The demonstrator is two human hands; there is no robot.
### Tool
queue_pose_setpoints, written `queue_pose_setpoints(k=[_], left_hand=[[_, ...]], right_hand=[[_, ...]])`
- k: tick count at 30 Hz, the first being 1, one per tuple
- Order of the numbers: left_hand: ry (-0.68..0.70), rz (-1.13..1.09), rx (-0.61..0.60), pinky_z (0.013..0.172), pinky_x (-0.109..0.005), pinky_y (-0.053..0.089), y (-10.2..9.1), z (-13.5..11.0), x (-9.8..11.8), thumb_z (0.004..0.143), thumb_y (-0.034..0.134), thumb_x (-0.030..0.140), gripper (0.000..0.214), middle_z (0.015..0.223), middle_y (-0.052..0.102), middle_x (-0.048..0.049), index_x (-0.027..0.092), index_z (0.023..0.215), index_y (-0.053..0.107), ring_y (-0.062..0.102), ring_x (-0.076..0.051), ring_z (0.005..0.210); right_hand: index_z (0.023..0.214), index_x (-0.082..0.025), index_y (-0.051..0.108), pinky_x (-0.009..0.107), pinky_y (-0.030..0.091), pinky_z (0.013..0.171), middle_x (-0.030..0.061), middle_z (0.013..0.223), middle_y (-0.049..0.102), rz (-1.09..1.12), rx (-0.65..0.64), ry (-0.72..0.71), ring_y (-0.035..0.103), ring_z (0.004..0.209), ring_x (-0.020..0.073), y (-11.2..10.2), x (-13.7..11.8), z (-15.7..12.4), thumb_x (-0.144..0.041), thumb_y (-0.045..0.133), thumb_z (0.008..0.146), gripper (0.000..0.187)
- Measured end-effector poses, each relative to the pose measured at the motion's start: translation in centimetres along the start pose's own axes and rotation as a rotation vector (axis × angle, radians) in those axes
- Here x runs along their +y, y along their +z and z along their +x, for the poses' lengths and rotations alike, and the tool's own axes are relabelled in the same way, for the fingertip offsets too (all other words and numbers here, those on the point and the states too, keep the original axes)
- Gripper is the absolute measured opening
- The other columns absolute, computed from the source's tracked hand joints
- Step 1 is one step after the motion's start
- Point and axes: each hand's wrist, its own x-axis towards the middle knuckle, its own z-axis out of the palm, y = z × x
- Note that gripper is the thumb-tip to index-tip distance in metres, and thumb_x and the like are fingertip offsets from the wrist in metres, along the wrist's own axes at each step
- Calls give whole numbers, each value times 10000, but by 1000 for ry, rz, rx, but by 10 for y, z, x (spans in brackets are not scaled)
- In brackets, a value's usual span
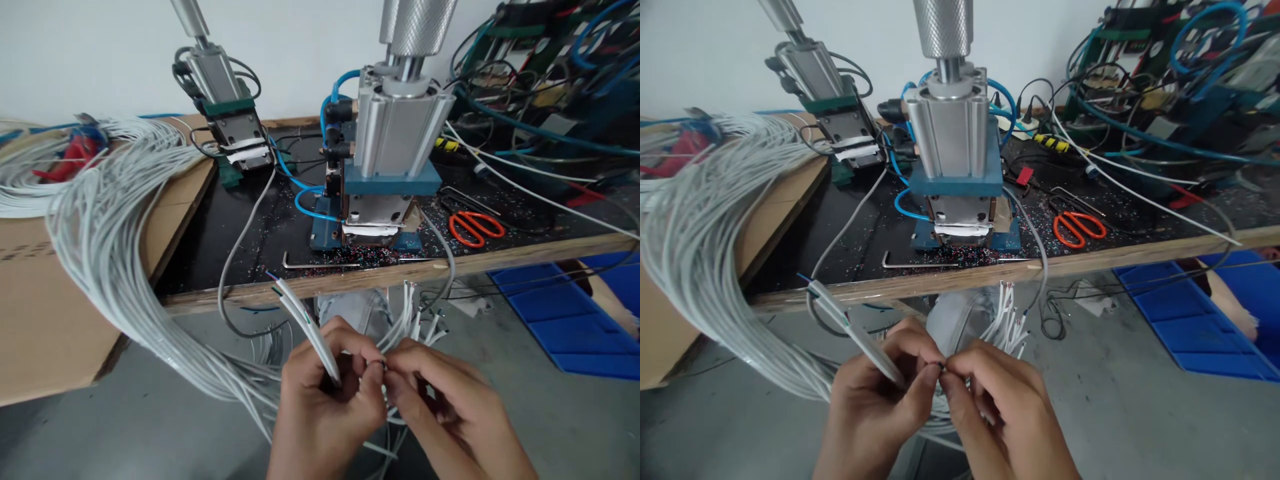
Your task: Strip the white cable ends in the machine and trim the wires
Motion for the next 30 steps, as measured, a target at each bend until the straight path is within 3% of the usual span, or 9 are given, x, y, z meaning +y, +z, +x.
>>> queue_pose_setpoints(k=[6,12,17,22,27,30], left_hand=[[62,107,-169,437,-152,349,-10,1,-4,785,644,47,146,616,555,40,172,730,697,491,-69,494],[142,266,-392,469,-177,389,-13,3,-8,772,605,-40,220,699,608,18,158,805,696,527,-83,543],[198,330,-396,496,-200,403,-12,3,-10,760,599,-39,230,692,621,15,160,806,705,524,-88,537],[-62,-23,-178,450,-186,344,-2,-1,-15,746,658,60,174,570,524,61,210,658,648,455,-80,479],[-280,-286,20,444,-179,386,10,-14,-25,754,702,106,198,582,513,65,209,619,598,482,-78,453],[-348,-388,55,478,-159,395,12,-23,-30,832,703,112,216,600,515,63,196,651,623,478,-65,469]], right_hand=[[884,-250,588,173,482,575,-70,760,654,-223,-95,-115,646,642,75,-19,-5,3,-131,515,1020,195],[906,-243,609,260,513,574,-43,744,681,-441,-204,-189,682,616,127,-32,0,0,-112,461,1013,225],[849,-236,603,269,500,550,-36,713,666,-456,-188,-188,670,587,134,-30,3,-4,-76,432,995,276],[862,-239,659,200,442,547,-56,694,646,-24,-84,49,611,591,82,-15,4,-6,-229,543,1042,215],[781,-214,631,176,321,426,-99,494,411,645,-2,463,347,399,48,18,5,-11,-539,630,1002,392],[787,-208,609,149,297,395,-111,476,416,935,65,602,310,369,27,37,4,-13,-627,720,919,453]])
